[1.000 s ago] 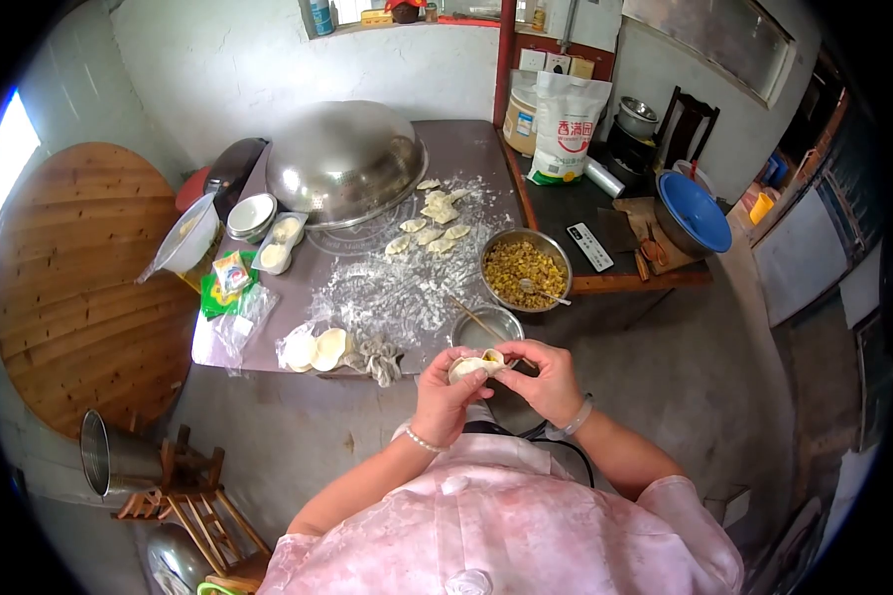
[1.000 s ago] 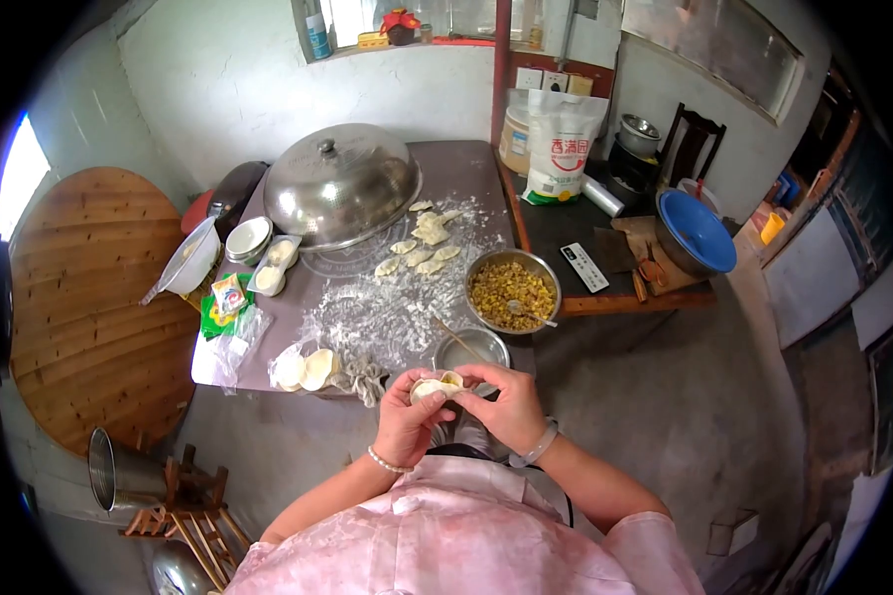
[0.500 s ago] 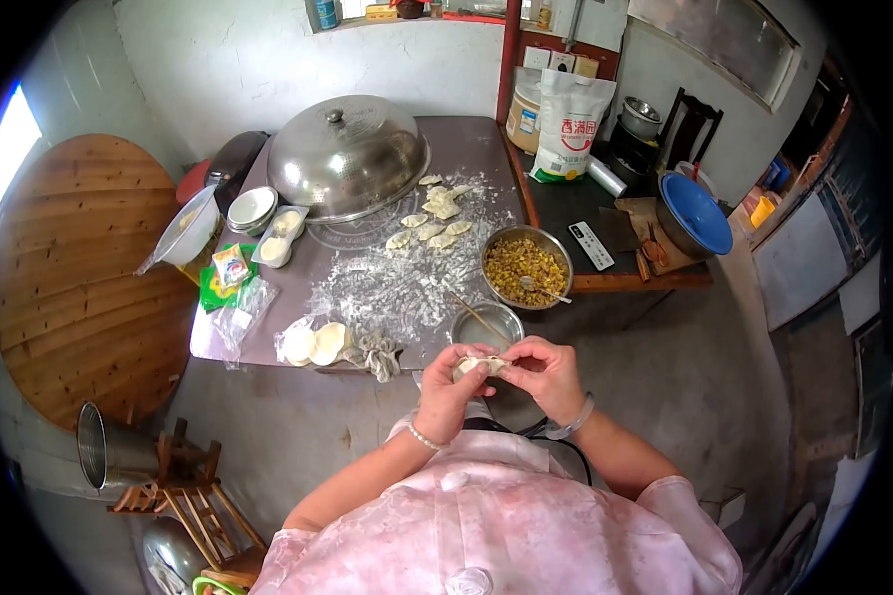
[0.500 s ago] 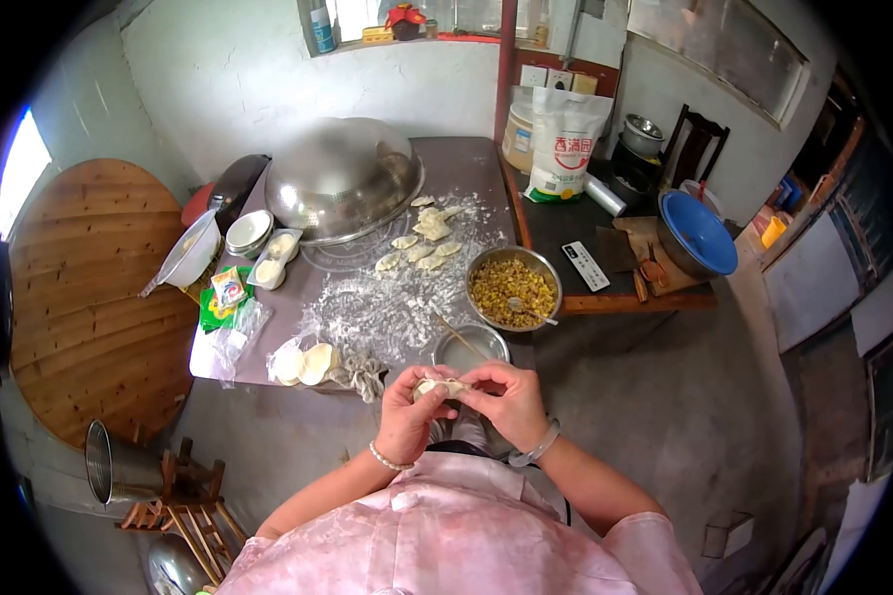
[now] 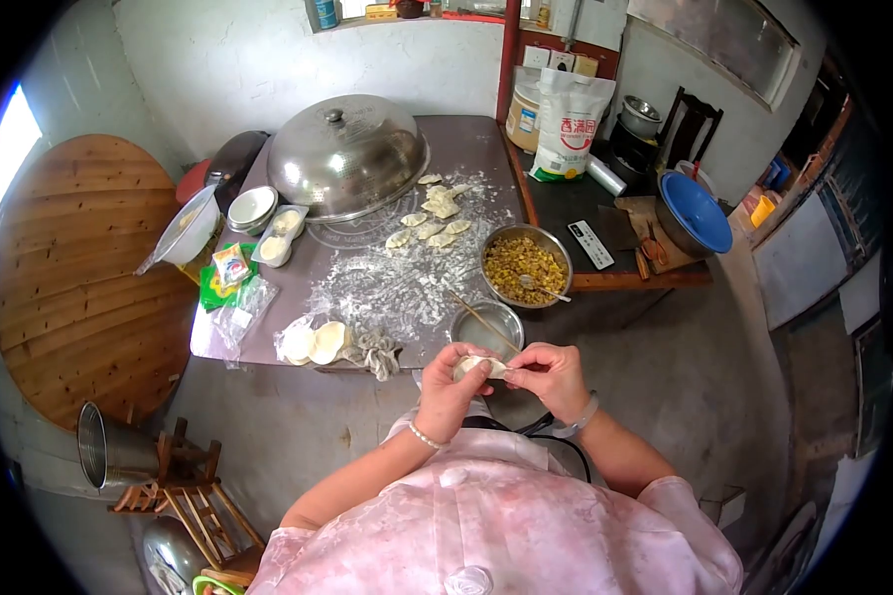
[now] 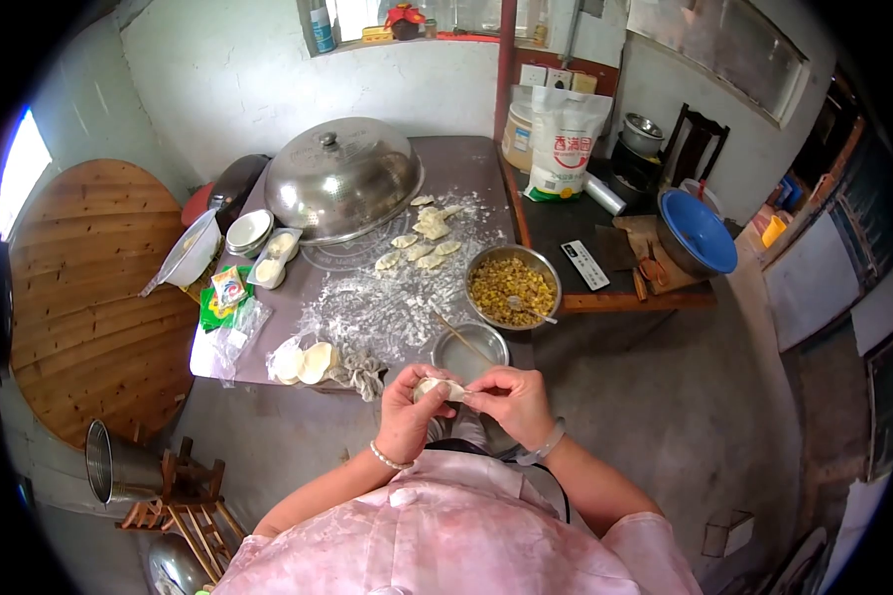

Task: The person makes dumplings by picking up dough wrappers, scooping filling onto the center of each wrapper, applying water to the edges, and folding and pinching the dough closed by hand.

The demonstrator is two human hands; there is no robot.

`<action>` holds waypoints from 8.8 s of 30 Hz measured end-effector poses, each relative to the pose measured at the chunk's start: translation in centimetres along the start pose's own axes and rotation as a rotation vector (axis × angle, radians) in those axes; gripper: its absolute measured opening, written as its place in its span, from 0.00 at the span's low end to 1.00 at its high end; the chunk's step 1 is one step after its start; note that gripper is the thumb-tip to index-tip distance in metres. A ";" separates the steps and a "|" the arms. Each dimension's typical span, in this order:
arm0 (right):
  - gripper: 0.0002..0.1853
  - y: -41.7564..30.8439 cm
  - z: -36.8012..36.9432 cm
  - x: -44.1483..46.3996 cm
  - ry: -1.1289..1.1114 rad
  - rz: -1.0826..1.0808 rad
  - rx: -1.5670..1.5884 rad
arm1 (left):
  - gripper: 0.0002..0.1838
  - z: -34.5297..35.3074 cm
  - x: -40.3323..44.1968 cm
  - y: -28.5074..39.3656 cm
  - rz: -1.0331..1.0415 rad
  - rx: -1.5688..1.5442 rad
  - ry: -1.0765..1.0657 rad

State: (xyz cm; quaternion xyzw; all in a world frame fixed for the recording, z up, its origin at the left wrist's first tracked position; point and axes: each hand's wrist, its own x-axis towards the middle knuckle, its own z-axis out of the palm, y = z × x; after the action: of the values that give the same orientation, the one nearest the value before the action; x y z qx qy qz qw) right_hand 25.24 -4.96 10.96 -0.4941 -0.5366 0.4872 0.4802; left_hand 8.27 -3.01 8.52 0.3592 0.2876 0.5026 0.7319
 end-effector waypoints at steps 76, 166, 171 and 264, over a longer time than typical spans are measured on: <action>0.05 0.0 0.1 -0.9 0.112 -0.086 0.027 | 0.25 0.6 -0.4 -0.1 0.076 0.444 -0.179; 0.13 1.5 0.2 2.0 0.009 0.364 0.362 | 0.11 -3.1 0.8 -1.0 -0.217 0.311 0.050; 0.14 1.4 1.0 2.4 0.019 0.314 0.369 | 0.12 -2.4 0.0 -2.2 -0.412 0.280 -0.165; 0.08 9.6 -2.8 10.6 -0.040 0.648 0.182 | 0.18 -26.6 3.4 -0.4 0.168 1.631 0.791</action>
State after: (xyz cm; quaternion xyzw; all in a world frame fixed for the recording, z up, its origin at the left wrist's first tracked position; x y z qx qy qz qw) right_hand 28.12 6.12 1.88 -0.5846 -0.3150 0.6700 0.3318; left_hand -11.17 6.43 -7.38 0.5867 0.7569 0.2816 0.0595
